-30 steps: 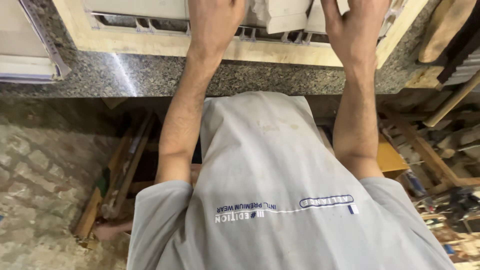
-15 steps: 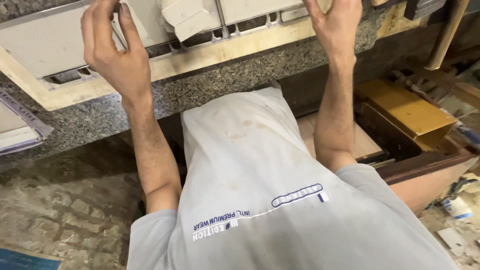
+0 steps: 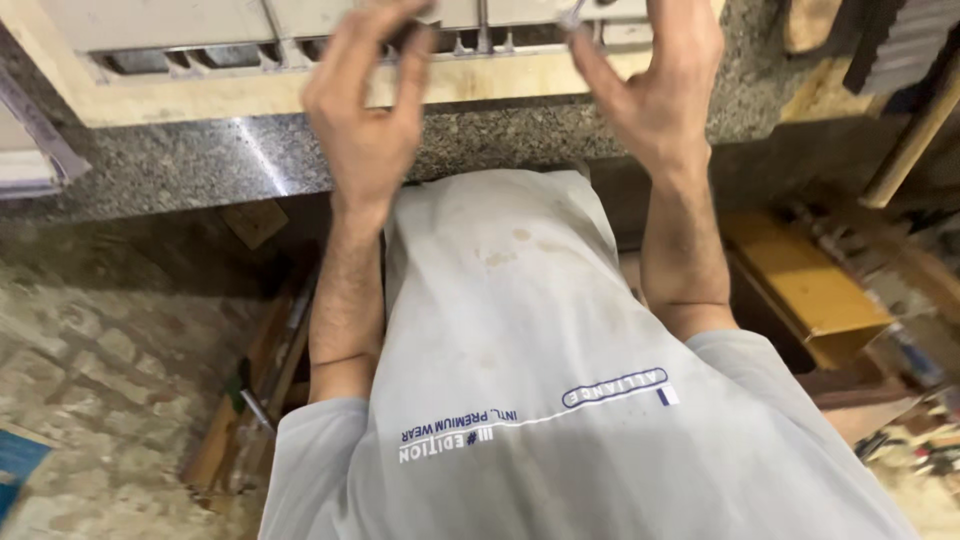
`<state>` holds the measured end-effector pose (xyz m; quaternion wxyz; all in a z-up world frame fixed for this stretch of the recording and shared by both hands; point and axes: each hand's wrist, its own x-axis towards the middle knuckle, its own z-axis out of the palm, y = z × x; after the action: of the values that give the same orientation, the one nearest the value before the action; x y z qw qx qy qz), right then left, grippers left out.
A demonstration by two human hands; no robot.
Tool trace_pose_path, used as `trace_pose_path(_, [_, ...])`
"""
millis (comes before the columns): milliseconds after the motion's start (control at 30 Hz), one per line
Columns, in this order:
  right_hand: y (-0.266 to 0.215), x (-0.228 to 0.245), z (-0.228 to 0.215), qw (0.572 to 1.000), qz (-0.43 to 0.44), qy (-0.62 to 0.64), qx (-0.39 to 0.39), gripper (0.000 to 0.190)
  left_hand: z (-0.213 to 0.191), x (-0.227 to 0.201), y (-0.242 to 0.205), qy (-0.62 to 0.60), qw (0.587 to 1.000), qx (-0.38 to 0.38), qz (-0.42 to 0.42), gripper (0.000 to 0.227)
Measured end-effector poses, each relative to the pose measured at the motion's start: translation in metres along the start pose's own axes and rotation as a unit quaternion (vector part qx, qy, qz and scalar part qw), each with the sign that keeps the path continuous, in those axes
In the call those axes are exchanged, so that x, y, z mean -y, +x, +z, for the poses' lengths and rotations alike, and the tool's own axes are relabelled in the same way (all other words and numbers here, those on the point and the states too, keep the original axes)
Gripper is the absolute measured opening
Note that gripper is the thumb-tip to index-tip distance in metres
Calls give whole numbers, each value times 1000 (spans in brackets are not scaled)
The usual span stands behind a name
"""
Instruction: The person organizes small white rectangular pieces by placing them into the slots of a grid-like storage frame and then handling them to check their fit.
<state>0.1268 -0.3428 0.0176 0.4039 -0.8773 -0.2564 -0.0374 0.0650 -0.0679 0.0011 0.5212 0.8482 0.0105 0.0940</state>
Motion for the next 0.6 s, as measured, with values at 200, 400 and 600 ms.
trace_pose_path(200, [51,69,-3,993,-54,11,106,48,-5,-31,-20,-133,989,-32,-59,34])
trace_pose_path(400, [78,102,23,982,-107,41,152,51,-35,-20,-32,-188,977,-80,-55,42])
trace_pose_path(600, [93,138,75,985,-97,30,142,45,-72,14,-40,-158,979,-112,-60,47])
